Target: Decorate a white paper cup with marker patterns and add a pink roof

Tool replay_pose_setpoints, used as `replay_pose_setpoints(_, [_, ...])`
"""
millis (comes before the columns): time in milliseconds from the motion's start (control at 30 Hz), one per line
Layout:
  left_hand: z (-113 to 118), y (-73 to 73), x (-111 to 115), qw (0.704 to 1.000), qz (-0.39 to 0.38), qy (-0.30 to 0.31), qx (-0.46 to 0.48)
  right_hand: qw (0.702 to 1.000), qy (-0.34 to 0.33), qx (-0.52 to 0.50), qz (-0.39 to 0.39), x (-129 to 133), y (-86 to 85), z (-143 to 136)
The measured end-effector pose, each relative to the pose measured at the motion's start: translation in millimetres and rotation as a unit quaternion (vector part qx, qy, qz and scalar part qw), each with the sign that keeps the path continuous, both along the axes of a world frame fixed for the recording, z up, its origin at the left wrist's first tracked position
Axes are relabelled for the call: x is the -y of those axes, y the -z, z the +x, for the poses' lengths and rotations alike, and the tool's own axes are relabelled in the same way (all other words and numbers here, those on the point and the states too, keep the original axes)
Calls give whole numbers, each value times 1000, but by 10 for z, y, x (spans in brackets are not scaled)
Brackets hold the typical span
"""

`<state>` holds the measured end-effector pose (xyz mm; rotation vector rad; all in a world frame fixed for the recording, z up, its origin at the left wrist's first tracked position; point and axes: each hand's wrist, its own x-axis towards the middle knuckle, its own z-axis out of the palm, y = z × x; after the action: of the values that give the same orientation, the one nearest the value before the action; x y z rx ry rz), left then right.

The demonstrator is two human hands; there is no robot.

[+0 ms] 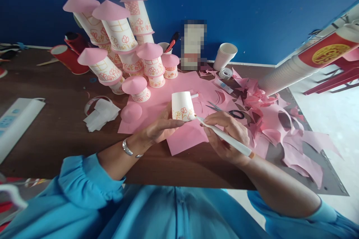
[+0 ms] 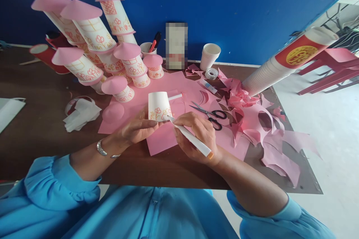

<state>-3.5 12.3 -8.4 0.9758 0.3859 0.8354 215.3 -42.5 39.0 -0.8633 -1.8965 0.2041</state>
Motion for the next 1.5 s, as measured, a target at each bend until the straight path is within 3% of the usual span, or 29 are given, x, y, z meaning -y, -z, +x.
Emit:
replay_pose_setpoints(300, [-8,63,-6,999,38,-2,-6,1000,-13,9,7,9,-22,-28])
replay_pose_setpoints(467, [9,-3,9,998,62,-7,-19,999,-27,6,16,10,17,-55])
replay_pose_setpoints(700, [23,-131,33,999,36,-3,-22,999,-27,21,14,7,27,-50])
replay_pose_setpoints(1500, [15,-124,22,998,50,4,-36,999,11,43,17,47,-49,-35])
